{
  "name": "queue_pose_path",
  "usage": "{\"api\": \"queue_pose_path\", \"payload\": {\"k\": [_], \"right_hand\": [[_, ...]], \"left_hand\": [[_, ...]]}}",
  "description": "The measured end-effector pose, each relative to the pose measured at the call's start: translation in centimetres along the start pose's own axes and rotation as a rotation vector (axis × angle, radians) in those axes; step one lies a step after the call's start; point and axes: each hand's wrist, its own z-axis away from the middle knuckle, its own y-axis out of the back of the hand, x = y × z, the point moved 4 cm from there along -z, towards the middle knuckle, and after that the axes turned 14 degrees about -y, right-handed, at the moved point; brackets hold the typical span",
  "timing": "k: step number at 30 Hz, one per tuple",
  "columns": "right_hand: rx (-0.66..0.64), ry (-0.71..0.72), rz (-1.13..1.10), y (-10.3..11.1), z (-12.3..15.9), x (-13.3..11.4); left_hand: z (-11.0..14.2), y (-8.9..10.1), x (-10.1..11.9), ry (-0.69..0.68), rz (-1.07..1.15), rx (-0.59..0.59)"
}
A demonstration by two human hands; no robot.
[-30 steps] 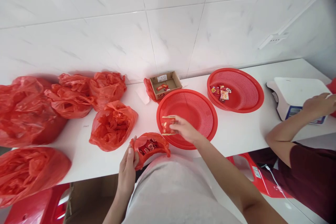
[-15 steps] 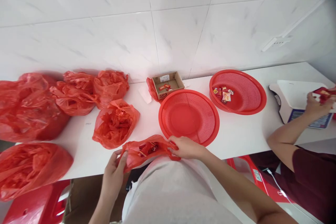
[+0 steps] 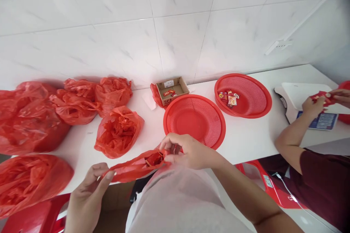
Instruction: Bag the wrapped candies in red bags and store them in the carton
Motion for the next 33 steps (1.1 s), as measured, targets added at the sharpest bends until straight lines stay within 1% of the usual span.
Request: {"api": "queue_pose_path", "payload": {"k": [1,3,4,6,7,9,11,12,13,14,15,18,19,21,22,24,26,28,31,33], "right_hand": [[-0.024,0.026,0.021,-0.2,0.2,-0.6],[0.001,0.079,0.094,-0.6,0.3,-1.7],[0.005,0.111,0.136,-1.0,0.3,-2.2],[-0.039,0.194,0.207,-2.0,0.3,-3.3],[-0.074,0.236,0.231,-2.5,0.3,-3.8],[-0.116,0.312,0.273,-3.7,0.3,-4.6],[-0.120,0.377,0.325,-4.5,0.2,-5.1],[-0.118,0.403,0.345,-4.9,0.1,-5.2],[-0.110,0.423,0.355,-5.0,0.0,-5.2],[-0.090,0.440,0.350,-5.0,-0.2,-5.0],[-0.058,0.447,0.335,-4.8,-0.3,-4.8],[0.037,0.406,0.288,-3.8,-0.9,-3.4],[0.047,0.374,0.285,-3.6,-1.0,-2.8],[0.049,0.305,0.277,-3.5,-1.0,-1.9],[0.050,0.285,0.265,-3.5,-0.9,-1.7],[0.027,0.295,0.246,-3.7,-0.4,-1.7],[-0.034,0.353,0.228,-3.9,0.1,-2.2],[-0.061,0.376,0.184,-3.8,0.1,-2.7],[-0.017,0.283,0.133,-3.5,-1.0,-2.6],[-0.017,0.197,0.166,-3.8,-1.9,-2.0]], "left_hand": [[0.0,-0.3,0.8,-0.032,0.041,-0.037],[0.1,-1.4,2.2,-0.069,0.179,-0.118],[0.1,-2.1,2.9,-0.074,0.260,-0.158],[0.3,-3.7,3.7,-0.047,0.361,-0.210],[0.5,-4.6,3.9,-0.022,0.352,-0.242],[0.9,-6.5,3.9,0.031,0.224,-0.336],[1.4,-8.4,3.6,0.070,0.085,-0.482],[1.6,-9.1,3.5,0.080,0.055,-0.541],[1.7,-9.6,3.4,0.091,0.051,-0.570],[1.7,-9.8,3.3,0.103,0.060,-0.560],[1.6,-9.8,3.2,0.123,0.070,-0.525],[1.4,-9.6,3.0,0.226,0.107,-0.405],[1.4,-9.6,3.1,0.258,0.137,-0.398],[1.4,-9.9,3.2,0.285,0.215,-0.428],[1.4,-9.9,3.3,0.281,0.240,-0.437],[1.2,-9.8,3.4,0.242,0.233,-0.455],[0.8,-9.5,3.8,0.160,0.164,-0.504],[0.4,-9.2,4.4,0.061,0.078,-0.608],[0.1,-8.9,5.1,-0.068,-0.060,-0.782],[0.1,-8.7,5.3,-0.143,-0.144,-0.835]]}}
